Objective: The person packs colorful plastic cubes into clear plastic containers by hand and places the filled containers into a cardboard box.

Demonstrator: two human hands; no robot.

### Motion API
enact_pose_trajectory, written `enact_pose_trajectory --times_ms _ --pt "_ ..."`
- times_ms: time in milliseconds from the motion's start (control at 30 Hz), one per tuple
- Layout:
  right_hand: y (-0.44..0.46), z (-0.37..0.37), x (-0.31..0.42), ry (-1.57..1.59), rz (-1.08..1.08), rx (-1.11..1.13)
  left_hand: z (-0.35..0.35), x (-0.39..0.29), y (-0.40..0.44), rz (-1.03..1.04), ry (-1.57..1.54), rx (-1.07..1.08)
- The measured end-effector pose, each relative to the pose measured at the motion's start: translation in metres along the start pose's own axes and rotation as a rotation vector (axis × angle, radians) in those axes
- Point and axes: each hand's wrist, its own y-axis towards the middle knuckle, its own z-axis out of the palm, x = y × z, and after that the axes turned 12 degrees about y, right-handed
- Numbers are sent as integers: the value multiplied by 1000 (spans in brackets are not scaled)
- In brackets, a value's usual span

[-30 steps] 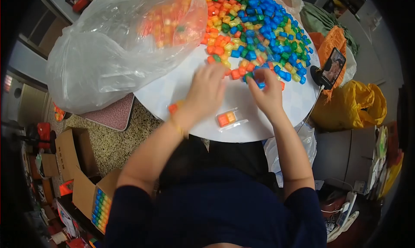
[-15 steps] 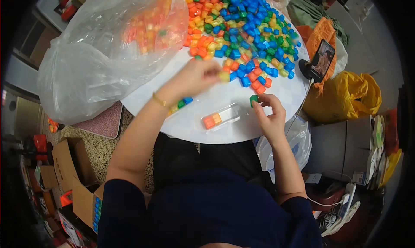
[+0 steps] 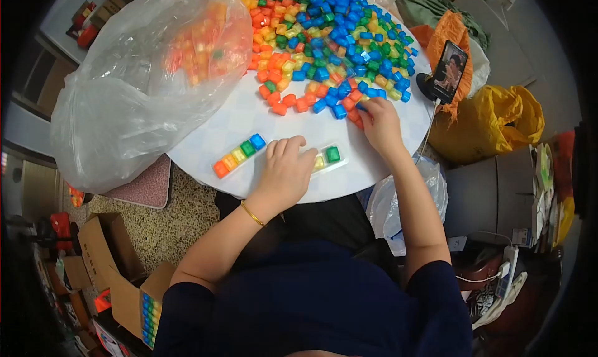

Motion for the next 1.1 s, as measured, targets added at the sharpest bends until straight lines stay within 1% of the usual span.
enact_pose_trajectory --times_ms 33,67,133,167,200,233,267,300,333,367,400,467,500,533,600,667,733,767,833,967,1033,1100 --pt "3 1 -7 -67 -35 76 -5 -5 4 6 -1 -6" --pt "4 1 -11 -73 -37 70 -10 -12 7 31 16 -37" --pt "5 1 -8 -104 35 85 -7 -18 6 68 23 -68" --pt "4 -1 -5 -134 27 14 3 -15 1 74 4 -55" --pt "1 -6 1 -150 29 1 8 -13 0 82 -14 -46" --pt "-5 -11 9 9 93 -84 7 -11 2 98 -22 -55" --pt "-15 -14 15 172 162 -166 5 -7 1 51 -77 -37" --pt "-29 -15 16 163 170 -172 3 -5 0 2 -132 -13" --pt "-45 -13 15 187 179 -65 0 -2 2 8 -138 -10" --pt "-55 -12 15 211 185 43 -4 0 6 21 -128 80" --pt "-60 -12 19 206 186 40 -6 2 10 35 -116 168" --pt "-61 -12 30 117 221 9 -4 3 18 73 -124 134" --pt "-58 -14 41 119 169 -46 -5 3 21 64 -112 185" --pt "-61 -12 43 118 174 -46 -7 2 24 55 -99 239" --pt "-63 -9 44 26 -19 54 -14 1 29 74 -111 235" --pt "-64 -7 39 61 12 85 -16 2 31 89 -126 226" --pt "-63 -7 39 81 90 97 -14 10 25 139 -199 240" --pt "-62 -9 43 85 89 99 -11 13 20 136 -197 241" --pt "-60 -14 50 117 2 108 -6 15 7 168 -151 160" --pt "-68 -14 40 79 -72 151 -10 -6 1 125 -120 90" --pt "-66 -13 49 197 84 25 -12 -23 8 145 37 40" --pt "-66 -8 52 226 58 5 0 -23 6 159 56 73"
